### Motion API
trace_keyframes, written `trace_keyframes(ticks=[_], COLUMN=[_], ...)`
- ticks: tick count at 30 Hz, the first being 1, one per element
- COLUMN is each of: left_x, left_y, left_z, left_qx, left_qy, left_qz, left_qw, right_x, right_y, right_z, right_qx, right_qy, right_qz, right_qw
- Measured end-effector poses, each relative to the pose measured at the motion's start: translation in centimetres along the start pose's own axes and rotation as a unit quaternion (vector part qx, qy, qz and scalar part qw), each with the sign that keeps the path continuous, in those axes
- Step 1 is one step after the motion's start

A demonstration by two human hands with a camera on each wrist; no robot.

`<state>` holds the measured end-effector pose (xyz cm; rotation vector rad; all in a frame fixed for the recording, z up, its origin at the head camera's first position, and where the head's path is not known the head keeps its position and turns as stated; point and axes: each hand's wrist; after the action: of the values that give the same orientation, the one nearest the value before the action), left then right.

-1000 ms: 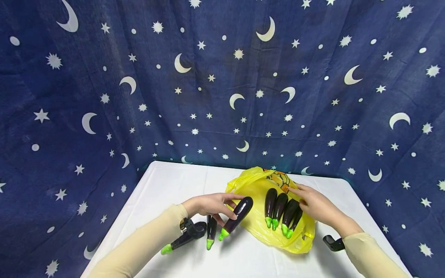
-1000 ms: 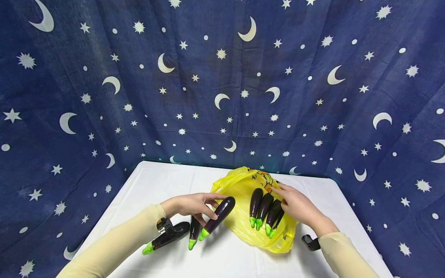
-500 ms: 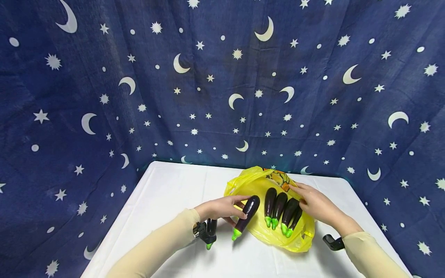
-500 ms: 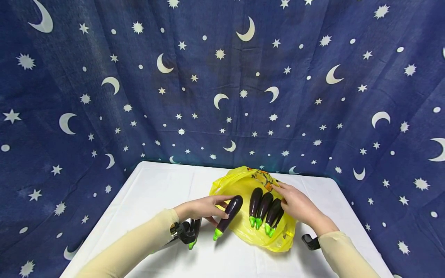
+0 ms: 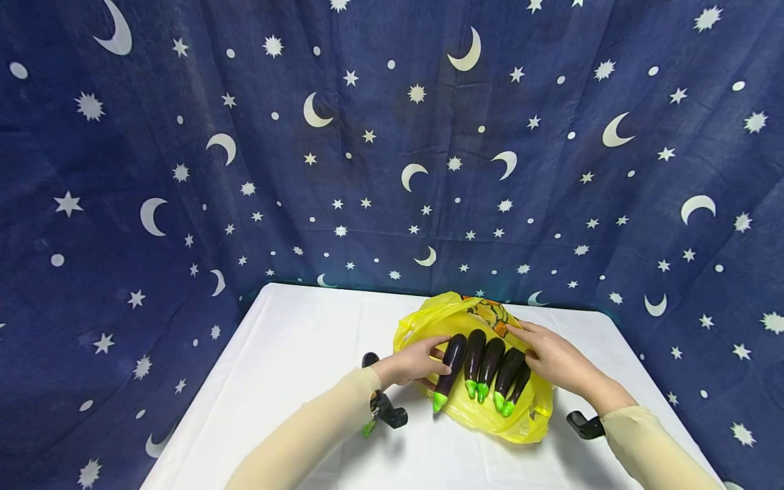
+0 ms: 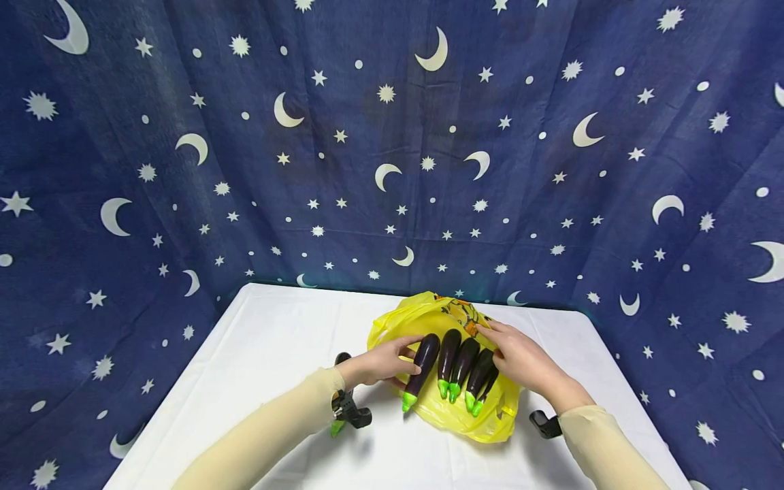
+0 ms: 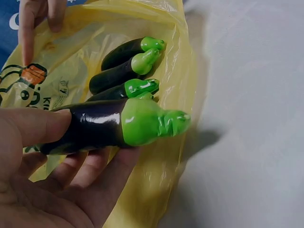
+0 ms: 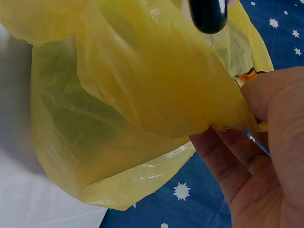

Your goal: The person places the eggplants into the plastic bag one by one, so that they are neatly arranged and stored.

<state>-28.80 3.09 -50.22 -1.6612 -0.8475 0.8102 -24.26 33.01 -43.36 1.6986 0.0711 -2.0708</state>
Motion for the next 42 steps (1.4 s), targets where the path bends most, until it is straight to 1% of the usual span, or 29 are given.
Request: trace_keyframes(ticks=[4,7,12,20,24,27,31,34,38,42], left_x=[0.7,1.1,1.7,3.0,3.4,3.6,3.7,3.8,3.9,3.9], left_y=[0.1,0.2,0.4,0.4,0.4,0.5,0.8,0.8,0.5,0.4], left_z=[0.6,1.1,1.9,3.2,3.6,4.0,4.4,4.4,4.4,4.5], left_qx=[-0.004,-0.004,0.004,0.020,0.026,0.030,0.038,0.046,0.050,0.046], left_qy=[-0.022,-0.044,-0.077,-0.126,-0.146,-0.161,-0.180,-0.190,-0.195,-0.202], left_qz=[0.010,0.007,-0.016,-0.009,-0.011,0.004,0.061,0.095,0.103,0.102], left_qw=[0.9997,0.9990,0.9969,0.9918,0.9888,0.9866,0.9810,0.9760,0.9741,0.9730], right_x=[0.0,-0.1,0.0,-0.1,-0.1,-0.2,-0.1,0.0,0.1,0.2], right_y=[0.1,0.1,0.1,0.0,0.0,0.0,0.0,0.0,-0.1,-0.1], right_z=[0.0,0.0,-0.1,-0.1,-0.1,-0.1,-0.1,0.0,0.1,0.1], right_qx=[-0.004,-0.007,-0.007,-0.006,-0.010,-0.008,-0.002,0.002,0.006,0.007], right_qy=[0.000,-0.001,-0.002,0.001,0.000,0.001,0.002,0.001,-0.001,-0.001], right_qz=[0.000,0.001,0.001,-0.001,-0.002,-0.002,0.001,0.000,-0.004,-0.005], right_qw=[1.0000,1.0000,1.0000,1.0000,0.9999,1.0000,1.0000,1.0000,1.0000,1.0000])
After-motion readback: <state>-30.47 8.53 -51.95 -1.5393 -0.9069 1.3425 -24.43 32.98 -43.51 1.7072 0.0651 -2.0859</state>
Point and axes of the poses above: each hand's wrist, its own z-axis towards the middle knuckle, its own x-axis out of the palm, y = z × x, and after that the axes turned 9 degrees about -y, right-handed
